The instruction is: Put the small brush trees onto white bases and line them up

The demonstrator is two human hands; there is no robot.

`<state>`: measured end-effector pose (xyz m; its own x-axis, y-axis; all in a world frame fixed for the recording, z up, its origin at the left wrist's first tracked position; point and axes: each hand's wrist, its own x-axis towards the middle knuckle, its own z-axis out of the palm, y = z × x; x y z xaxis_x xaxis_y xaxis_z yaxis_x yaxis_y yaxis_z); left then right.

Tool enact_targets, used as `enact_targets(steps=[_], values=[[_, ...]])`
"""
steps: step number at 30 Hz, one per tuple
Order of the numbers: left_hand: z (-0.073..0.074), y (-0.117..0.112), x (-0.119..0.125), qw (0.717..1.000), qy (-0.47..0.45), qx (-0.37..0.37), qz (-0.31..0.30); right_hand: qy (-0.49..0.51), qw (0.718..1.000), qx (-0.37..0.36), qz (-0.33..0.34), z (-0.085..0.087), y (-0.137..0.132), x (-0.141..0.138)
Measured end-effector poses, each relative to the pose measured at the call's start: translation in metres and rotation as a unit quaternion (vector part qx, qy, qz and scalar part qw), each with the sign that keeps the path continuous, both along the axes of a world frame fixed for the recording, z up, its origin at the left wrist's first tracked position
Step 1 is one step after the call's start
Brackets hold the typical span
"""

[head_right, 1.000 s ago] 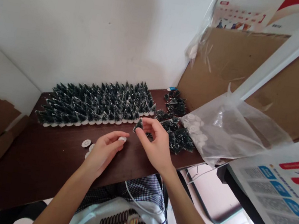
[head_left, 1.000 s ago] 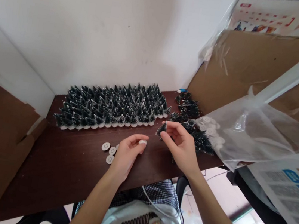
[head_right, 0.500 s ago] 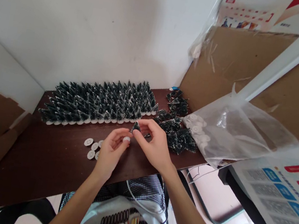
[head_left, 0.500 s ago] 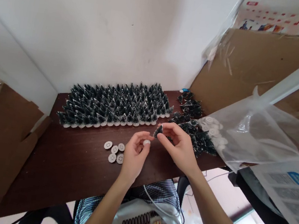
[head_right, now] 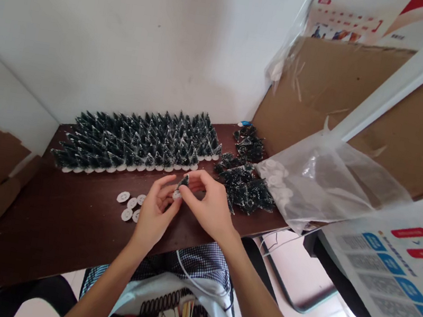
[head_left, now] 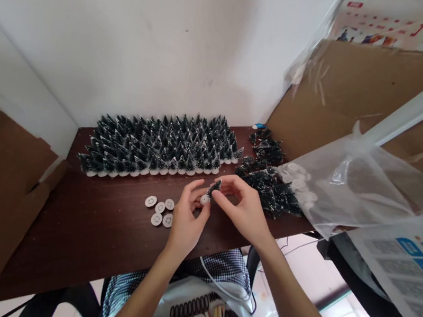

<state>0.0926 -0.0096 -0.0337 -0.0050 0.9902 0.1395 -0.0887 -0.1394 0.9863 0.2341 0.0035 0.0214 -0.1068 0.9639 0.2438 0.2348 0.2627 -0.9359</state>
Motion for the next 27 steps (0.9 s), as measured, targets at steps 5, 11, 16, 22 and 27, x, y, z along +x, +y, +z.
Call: enact_targets(steps=[5, 11, 16, 22, 27], values=[[0.0008, -0.0006, 0.0006, 1.0, -0.01, -0.008, -0.004, 0.0, 1.0, -0.025, 0.009, -0.0014, 0.001, -0.0009], [-0.002, -0.0006, 0.0002, 1.0, -0.009, -0.005, 0.001, 0.012, 0.999, -0.044, 0.024, -0.005, 0.0029, -0.0032], [-0.001, -0.0008, 0.0007, 0.999, -0.029, -0.014, 0.004, 0.006, 0.999, -0.04, 0.014, -0.0049, 0.0034, -0.0025], [-0.0005, 0.0004, 0.0017, 0.999, -0.043, -0.021, 0.013, 0.02, 0.999, -0.042, -0.007, -0.0036, 0.004, -0.0007], [-0.0007, 0.0, 0.0015, 0.999, -0.045, -0.024, 0.015, 0.031, 0.998, -0.048, -0.004, -0.005, 0.0054, -0.0006]])
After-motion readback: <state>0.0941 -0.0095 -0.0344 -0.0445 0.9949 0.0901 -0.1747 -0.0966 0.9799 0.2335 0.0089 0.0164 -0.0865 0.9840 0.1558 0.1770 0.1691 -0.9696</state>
